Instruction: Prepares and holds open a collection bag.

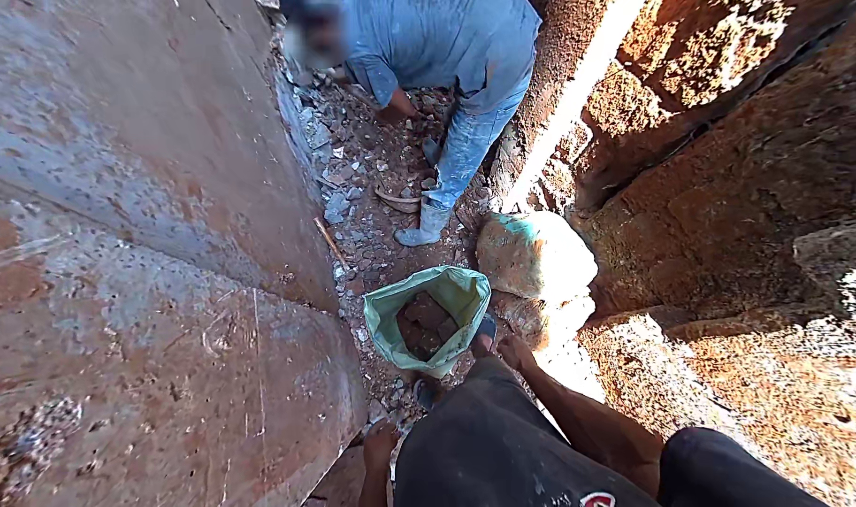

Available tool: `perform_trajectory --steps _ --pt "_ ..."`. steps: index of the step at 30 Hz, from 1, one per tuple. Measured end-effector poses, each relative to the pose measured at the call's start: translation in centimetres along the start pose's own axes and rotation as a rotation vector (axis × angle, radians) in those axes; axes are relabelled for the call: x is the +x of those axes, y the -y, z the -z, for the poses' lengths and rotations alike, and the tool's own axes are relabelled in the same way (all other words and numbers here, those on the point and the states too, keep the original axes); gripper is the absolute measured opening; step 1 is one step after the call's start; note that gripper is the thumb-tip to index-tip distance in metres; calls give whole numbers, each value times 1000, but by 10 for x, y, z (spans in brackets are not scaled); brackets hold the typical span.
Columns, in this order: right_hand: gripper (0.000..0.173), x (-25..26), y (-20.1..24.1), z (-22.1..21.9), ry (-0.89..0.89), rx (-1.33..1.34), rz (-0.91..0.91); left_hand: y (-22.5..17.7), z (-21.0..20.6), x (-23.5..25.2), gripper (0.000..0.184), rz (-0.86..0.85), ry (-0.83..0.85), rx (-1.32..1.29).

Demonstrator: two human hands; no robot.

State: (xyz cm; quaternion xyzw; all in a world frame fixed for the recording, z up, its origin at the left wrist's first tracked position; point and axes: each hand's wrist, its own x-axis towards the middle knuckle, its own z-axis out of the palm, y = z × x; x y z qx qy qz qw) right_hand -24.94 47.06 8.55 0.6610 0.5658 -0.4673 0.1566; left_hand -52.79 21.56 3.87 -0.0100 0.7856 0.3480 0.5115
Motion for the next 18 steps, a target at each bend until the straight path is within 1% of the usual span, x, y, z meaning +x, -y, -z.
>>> perform_trajectory --steps 6,10,18 --pt "40 3 -2 -3 -6 -33 -10 -5 -5 -2 35 29 12 -17" --pt "40 13 -3 -4 -11 -20 -3 -4 -5 1 28 33 -6 -30" --pt "37 14 6 0 -12 6 15 4 -8 10 29 36 -23 -53"
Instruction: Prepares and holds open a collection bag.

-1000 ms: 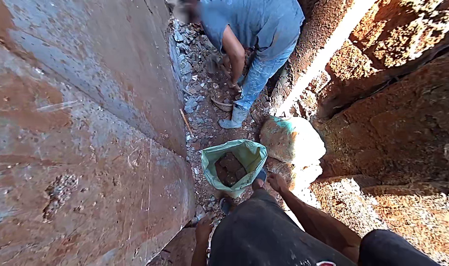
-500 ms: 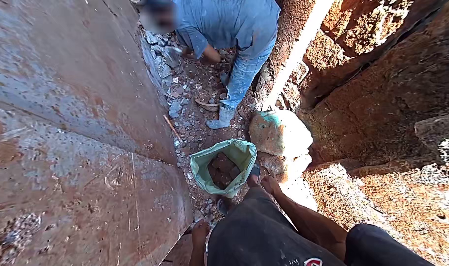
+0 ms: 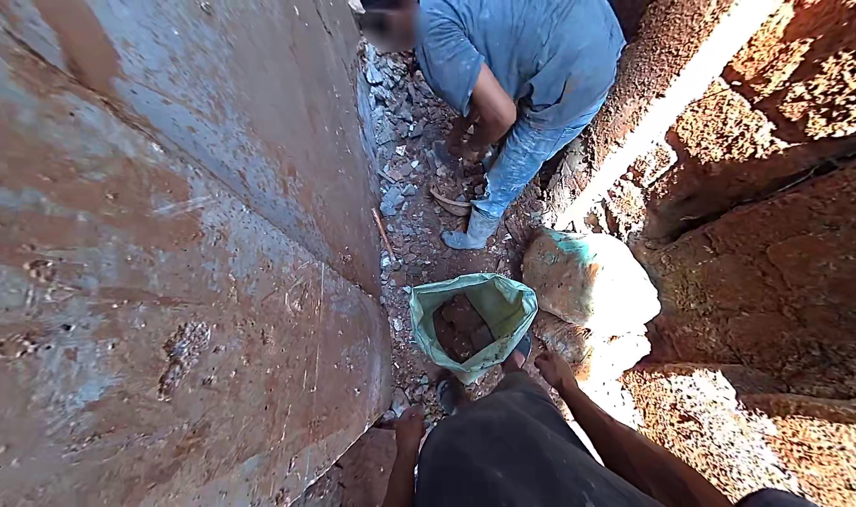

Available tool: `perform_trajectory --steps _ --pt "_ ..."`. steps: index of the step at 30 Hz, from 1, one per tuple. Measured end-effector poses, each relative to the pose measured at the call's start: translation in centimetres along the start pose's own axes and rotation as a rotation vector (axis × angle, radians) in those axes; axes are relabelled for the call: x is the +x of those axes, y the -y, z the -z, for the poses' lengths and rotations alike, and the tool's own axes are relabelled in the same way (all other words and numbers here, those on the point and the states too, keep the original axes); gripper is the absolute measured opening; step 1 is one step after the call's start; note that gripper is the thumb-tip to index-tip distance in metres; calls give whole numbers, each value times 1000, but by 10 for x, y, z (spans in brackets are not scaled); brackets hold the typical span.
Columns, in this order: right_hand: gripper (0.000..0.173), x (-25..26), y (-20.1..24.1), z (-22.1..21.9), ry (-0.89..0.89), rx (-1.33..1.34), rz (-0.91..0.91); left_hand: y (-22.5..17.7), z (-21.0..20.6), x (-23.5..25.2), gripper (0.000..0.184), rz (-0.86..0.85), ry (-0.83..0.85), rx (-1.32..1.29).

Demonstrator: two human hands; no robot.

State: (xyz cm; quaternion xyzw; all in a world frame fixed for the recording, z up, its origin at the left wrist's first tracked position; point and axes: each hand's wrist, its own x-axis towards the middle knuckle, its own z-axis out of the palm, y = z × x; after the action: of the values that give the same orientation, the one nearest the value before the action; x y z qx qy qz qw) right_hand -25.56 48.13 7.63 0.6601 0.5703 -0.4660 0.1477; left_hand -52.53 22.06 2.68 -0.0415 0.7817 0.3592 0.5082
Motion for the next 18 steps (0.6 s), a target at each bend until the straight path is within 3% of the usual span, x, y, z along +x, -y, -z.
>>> perform_trajectory --steps 18 --pt "35 10 13 8 -14 -34 44 1 7 0 35 -17 -2 -30"
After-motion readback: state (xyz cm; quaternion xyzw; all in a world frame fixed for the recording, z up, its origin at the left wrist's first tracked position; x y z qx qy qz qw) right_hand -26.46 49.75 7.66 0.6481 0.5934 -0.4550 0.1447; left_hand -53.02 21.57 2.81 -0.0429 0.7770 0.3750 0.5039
